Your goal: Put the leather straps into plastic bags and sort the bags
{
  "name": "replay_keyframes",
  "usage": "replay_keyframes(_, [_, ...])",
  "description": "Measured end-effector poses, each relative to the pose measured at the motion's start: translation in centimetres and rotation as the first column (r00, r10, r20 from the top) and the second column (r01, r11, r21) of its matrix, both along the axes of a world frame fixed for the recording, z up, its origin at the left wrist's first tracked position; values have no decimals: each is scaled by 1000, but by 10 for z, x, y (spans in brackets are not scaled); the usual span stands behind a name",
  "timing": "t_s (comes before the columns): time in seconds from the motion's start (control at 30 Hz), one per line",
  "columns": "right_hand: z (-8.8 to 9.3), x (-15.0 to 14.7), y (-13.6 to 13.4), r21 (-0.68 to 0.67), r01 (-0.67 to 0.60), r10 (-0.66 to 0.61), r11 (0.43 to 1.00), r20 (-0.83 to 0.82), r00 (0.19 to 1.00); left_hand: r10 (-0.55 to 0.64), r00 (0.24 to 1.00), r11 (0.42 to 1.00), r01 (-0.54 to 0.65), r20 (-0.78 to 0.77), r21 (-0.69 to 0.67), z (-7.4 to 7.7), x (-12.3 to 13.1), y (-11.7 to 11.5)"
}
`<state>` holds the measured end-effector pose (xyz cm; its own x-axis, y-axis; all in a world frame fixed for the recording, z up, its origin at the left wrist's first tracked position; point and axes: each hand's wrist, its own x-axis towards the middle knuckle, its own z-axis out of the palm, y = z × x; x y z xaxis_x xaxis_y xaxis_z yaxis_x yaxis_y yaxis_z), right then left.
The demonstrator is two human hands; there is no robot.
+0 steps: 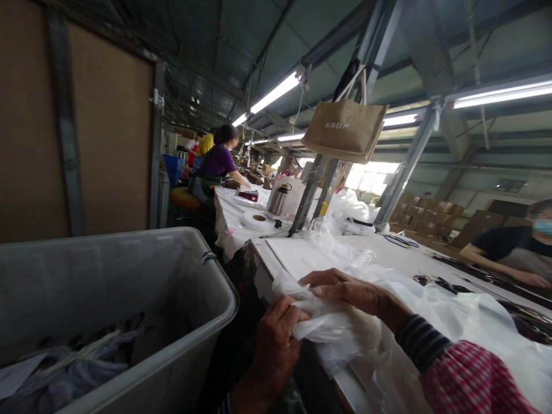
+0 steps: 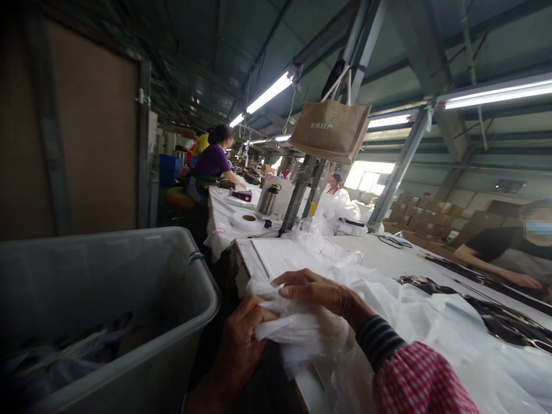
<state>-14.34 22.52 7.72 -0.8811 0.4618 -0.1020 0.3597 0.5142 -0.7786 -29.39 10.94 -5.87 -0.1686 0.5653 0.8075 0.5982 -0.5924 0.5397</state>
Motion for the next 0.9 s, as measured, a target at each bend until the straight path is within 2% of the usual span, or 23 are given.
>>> replay_keyframes(0.13, [-2, -18, -1, 9, 33, -33, 999, 37, 999, 28, 999, 999, -27, -41, 40, -3, -1, 0])
replay_keyframes(0.23, [-9, -32, 3, -70, -33, 38, 997, 70, 997, 28, 999, 999, -27, -45, 29, -3, -3, -1])
replay_keyframes(0.37, [-21, -36, 16, -156, -92, 97, 983, 23, 995, 3, 999, 1000, -2, -45, 29, -5, -4, -3])
replay_keyframes(0.57, [-34, -21, 28, 2, -136, 136, 991, -15, 991, -1, 1000, 998, 2, -13, 59, -6, -5, -5])
replay_keyframes(0.77, [-28, -12, 26, 42, -138, 138, 989, 11, 990, -8, 1000, 1000, 8, -3, 9, -5, -9, -7])
replay_keyframes(0.83, [-24, -7, 26, 118, -175, 172, 978, 31, 985, -6, 1000, 999, 7, 30, -38, -7, -9, -6])
replay_keyframes(0.9, [-19, -1, 25, 280, -238, 235, 930, 44, 971, 0, 989, 994, 16, 148, -108, -8, -8, -5])
